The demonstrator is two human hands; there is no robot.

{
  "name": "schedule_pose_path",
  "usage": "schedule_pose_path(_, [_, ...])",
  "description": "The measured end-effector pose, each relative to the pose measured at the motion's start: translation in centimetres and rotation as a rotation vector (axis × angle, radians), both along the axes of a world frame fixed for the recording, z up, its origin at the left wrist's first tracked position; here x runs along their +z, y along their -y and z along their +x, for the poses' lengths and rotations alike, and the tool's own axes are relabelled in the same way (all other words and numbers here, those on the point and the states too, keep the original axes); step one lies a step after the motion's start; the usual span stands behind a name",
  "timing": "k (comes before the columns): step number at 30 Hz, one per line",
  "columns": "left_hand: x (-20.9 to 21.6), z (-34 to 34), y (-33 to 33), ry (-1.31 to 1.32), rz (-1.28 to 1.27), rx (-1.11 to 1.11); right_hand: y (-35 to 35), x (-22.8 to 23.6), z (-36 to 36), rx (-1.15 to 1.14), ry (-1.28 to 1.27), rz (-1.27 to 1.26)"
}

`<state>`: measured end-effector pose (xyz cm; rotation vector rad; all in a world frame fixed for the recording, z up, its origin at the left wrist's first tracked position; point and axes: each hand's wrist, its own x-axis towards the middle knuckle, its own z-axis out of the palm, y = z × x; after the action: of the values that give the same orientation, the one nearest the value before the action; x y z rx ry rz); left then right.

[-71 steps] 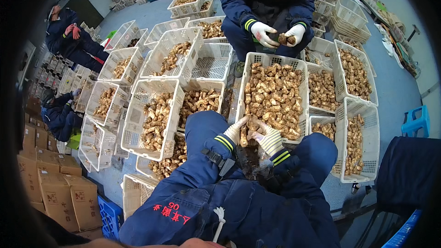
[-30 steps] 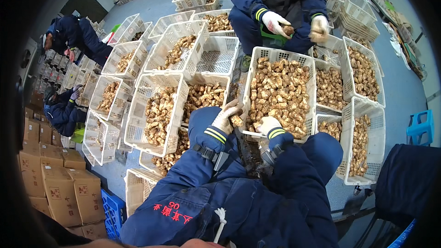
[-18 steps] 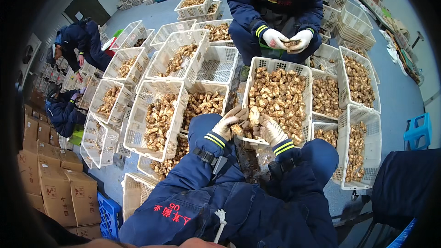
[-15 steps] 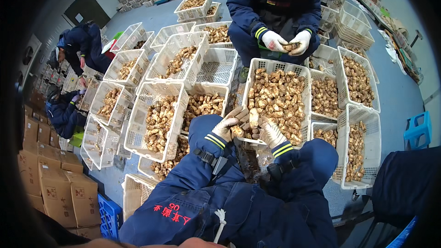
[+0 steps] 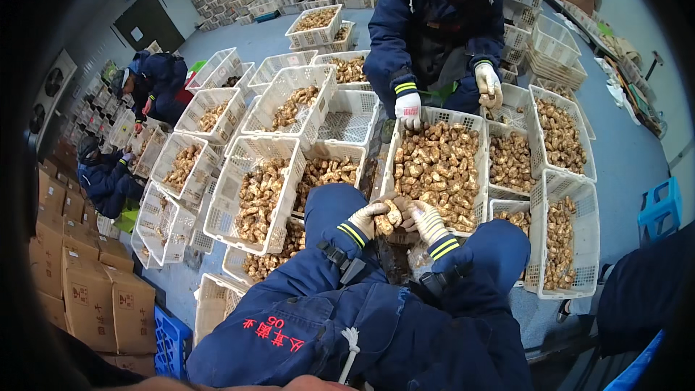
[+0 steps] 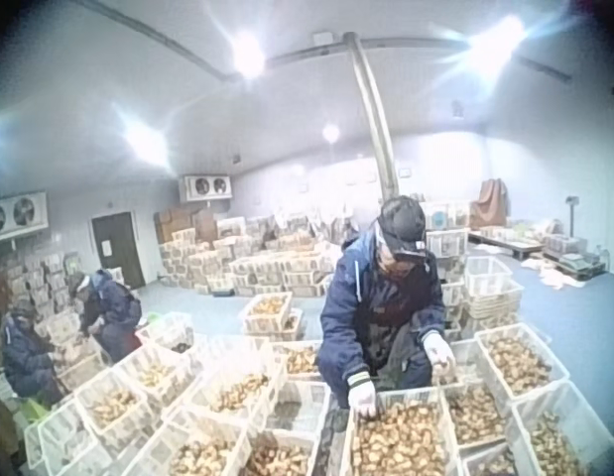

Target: Sorting ginger roots into crates.

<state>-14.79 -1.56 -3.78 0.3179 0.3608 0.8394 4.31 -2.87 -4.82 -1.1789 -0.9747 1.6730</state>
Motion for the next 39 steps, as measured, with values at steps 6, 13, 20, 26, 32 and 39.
schedule_pose_path(6, [1.2, -2.3, 5.8, 0.218, -0.061, -0.070, 5.9, 2.2, -1.1, -0.049, 0.687, 0.477])
schedule_pose_path(13, [-3.5, -2.0, 21.9, -0.293, 0.098, -0.161, 23.2, 0.2, -4.5, -0.043, 0.970, 0.709])
schedule_pose_path(20, [-3.7, -3.6, 23.8, -0.361, 0.235, -0.146, 24.8, 2.2, -10.0, 0.184, 0.978, 0.816])
schedule_pose_path(26, [-3.8, -4.1, 23.7, -0.367, 0.259, -0.149, 23.9, -0.1, -9.8, 0.222, 0.858, 0.748])
schedule_pose_path(32, [-3.4, -3.9, 23.5, -0.387, 0.272, -0.171, 22.0, -3.3, -8.3, 0.155, 0.594, 0.486])
schedule_pose_path(39, [-3.3, -4.6, 22.1, -0.410, 0.278, -0.177, 21.6, -1.5, -7.8, 0.116, 0.481, 0.434])
